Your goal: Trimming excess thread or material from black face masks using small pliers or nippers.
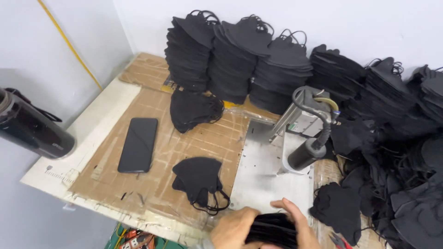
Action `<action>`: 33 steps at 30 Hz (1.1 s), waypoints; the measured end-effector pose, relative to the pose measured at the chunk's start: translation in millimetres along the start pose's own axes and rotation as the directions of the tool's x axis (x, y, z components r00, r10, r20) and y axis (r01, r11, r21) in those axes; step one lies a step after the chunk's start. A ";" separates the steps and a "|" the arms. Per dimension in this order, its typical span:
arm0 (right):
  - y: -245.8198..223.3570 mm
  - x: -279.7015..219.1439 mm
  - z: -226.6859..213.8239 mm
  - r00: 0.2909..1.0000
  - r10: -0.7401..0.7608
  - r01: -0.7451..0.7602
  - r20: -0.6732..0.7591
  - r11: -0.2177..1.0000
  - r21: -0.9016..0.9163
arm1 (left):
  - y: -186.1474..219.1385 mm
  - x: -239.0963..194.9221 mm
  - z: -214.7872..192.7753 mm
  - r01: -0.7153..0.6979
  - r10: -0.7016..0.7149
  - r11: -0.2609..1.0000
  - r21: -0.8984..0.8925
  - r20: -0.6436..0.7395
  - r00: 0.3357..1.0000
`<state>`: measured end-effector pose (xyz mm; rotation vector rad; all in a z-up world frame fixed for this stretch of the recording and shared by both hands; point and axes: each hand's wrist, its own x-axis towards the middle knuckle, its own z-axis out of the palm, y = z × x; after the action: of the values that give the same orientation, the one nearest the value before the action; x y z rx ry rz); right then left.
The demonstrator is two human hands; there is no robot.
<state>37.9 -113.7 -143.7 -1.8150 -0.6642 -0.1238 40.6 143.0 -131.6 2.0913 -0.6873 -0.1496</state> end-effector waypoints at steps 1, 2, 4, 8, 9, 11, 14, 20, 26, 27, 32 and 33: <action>108.4 -11.7 -29.3 1.000 -0.003 0.003 -0.003 1.000 -0.001 | 11.3 0.4 -18.3 -0.003 0.003 1.000 0.003 0.001 1.000; 203.8 -52.1 -60.6 0.937 0.309 -0.282 -0.160 0.944 0.174 | 22.8 1.8 -35.8 0.055 -0.054 0.998 0.002 -0.162 0.985; 217.9 -86.9 -84.7 0.757 0.607 -0.501 -0.242 0.777 0.381 | 34.6 18.7 -72.5 0.109 -0.106 0.994 -0.007 -0.317 0.942; 88.3 -89.2 -91.5 0.925 0.074 -0.140 -0.373 0.978 -0.154 | 0.7 93.1 -105.9 0.007 -0.518 0.684 -0.729 -0.480 0.709; 107.5 -105.8 -96.7 0.884 0.163 -0.203 -0.437 0.978 -0.046 | -16.7 117.1 -103.3 -0.163 -0.603 0.483 -0.861 -0.462 0.650; 161.7 -152.1 -114.1 0.842 0.222 -0.274 -0.491 0.961 -0.036 | -35.8 164.0 -89.8 -0.193 -0.637 0.373 -0.908 -0.401 0.658; 180.2 -210.2 -150.3 0.802 0.279 -0.376 -0.528 0.923 -0.084 | -103.5 229.1 -39.8 -0.027 -0.818 0.287 -0.957 -0.260 0.513; 14.5 -162.0 -158.7 0.611 0.129 -0.519 -0.781 0.810 -0.272 | -137.3 270.7 -13.0 0.430 -0.843 0.528 -0.733 -0.391 0.369; -16.1 -117.5 -150.2 0.679 0.110 -0.639 -0.725 0.574 -0.512 | -92.4 215.7 -23.9 0.446 -0.786 0.618 -0.648 -0.512 0.346; -16.1 -114.1 -145.5 0.719 0.123 -0.618 -0.684 0.564 -0.548 | -98.1 194.8 -17.6 0.292 -0.621 0.783 -0.548 -0.688 0.375; -13.0 -64.3 -140.7 0.830 0.073 -0.487 -0.553 0.578 -0.655 | -29.8 83.6 34.1 0.132 -0.276 0.957 -0.258 -0.672 0.688; -14.9 -51.0 -139.9 0.886 0.037 -0.407 -0.462 0.540 -0.737 | -3.6 69.8 39.1 0.155 -0.221 0.975 -0.160 -0.599 0.769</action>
<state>21.3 -256.6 -102.4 -2.6609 -0.0095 -0.7209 86.8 79.4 -147.0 1.9390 -0.0644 0.3752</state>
